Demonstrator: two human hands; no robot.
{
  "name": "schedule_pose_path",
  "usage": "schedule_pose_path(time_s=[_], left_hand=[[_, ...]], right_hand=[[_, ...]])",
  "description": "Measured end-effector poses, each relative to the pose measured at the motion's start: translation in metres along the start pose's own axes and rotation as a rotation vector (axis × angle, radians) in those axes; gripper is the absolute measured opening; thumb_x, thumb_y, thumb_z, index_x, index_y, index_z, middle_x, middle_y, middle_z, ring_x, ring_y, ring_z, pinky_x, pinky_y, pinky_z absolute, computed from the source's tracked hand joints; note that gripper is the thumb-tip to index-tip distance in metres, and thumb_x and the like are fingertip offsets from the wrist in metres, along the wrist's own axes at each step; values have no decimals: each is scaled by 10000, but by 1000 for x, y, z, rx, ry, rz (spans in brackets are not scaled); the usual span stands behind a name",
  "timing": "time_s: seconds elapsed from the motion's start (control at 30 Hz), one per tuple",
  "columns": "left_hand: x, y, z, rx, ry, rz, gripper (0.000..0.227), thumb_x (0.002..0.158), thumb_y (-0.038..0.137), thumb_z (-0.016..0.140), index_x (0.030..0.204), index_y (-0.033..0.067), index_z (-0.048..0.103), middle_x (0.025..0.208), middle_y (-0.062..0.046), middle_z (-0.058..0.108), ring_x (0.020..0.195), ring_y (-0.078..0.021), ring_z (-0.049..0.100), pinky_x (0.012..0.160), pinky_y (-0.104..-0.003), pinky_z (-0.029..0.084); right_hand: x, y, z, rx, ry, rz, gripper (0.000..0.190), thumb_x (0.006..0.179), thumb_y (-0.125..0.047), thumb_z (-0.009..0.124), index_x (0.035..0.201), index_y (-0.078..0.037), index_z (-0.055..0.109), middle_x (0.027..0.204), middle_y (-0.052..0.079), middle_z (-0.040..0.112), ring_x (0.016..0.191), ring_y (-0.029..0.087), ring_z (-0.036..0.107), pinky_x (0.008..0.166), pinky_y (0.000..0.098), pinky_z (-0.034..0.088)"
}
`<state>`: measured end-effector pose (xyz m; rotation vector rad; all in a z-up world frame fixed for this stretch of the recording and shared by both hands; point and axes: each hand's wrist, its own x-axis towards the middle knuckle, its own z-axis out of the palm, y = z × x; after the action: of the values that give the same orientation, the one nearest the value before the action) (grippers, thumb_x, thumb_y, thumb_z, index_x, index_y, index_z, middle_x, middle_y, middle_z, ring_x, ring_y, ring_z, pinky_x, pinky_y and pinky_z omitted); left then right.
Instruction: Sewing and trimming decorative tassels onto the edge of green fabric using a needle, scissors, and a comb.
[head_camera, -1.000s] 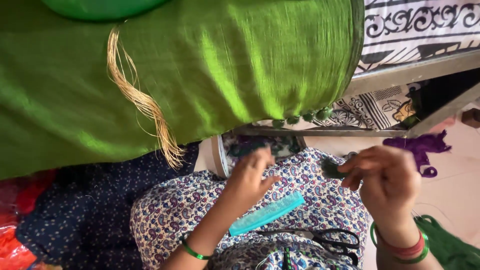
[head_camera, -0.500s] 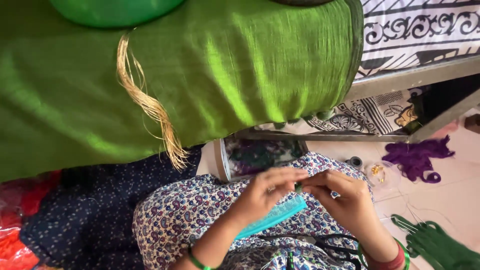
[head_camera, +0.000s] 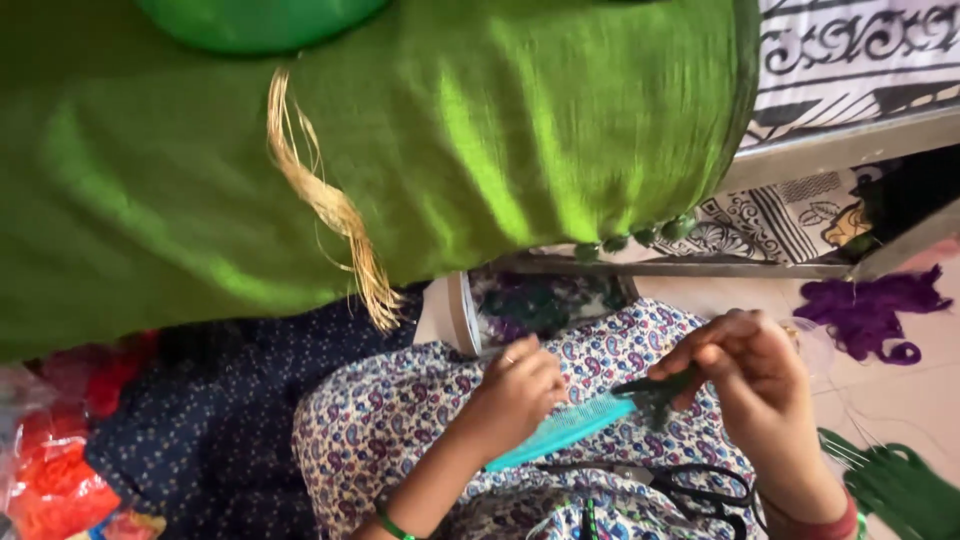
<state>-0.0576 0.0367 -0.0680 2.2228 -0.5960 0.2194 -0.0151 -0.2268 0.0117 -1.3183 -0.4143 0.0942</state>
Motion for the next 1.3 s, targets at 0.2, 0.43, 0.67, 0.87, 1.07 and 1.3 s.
schedule_pose_path(time_s=[0.2,0.43,0.67,0.87,1.07,1.3], left_hand=[[73,37,-60,-924,376,-297,360,917,168,753,1233,25,657,1267,-76,665,1191,-149,616,1064,-323,475],[74,37,-46,-1184,353,-483,223,983,122,746,974,-101,734,930,-98,761,842,-133,676,824,-290,524],[73,61,-69,-1085,385,-244,191,948,80,732,1108,-23,721,1044,-52,745,924,-101,679,884,-282,555],[69,70,-77,-965,348,-173,166,983,87,717,1111,-19,723,1046,-59,766,948,-121,708,897,-293,582],[74,78,-73,-950,400,-152,202,954,57,739,1139,-16,702,1093,-52,751,1005,-121,704,932,-297,583],[72,88,-79,-991,373,-144,196,966,39,727,1151,-22,703,1090,-64,759,1008,-133,711,932,-304,587]], right_hand=[[17,-5,26,-790,-212,-343,69,857,-78,716,921,-52,716,971,62,750,807,124,668,678,261,531],[48,42,29,-287,12,320,98,938,-87,700,1008,-34,744,744,24,659,563,82,518,477,236,396],[74,34,37,293,-117,248,78,966,-48,661,959,14,709,698,43,645,536,110,572,444,233,394],[60,33,33,-94,-59,154,144,1016,-33,636,907,32,704,690,72,651,565,119,582,483,256,442],[63,19,39,-118,-62,-53,104,988,56,576,968,33,676,798,74,675,641,127,636,500,261,506],[65,16,40,-202,-113,-269,96,983,111,578,939,33,613,869,103,664,663,170,674,559,279,553]])
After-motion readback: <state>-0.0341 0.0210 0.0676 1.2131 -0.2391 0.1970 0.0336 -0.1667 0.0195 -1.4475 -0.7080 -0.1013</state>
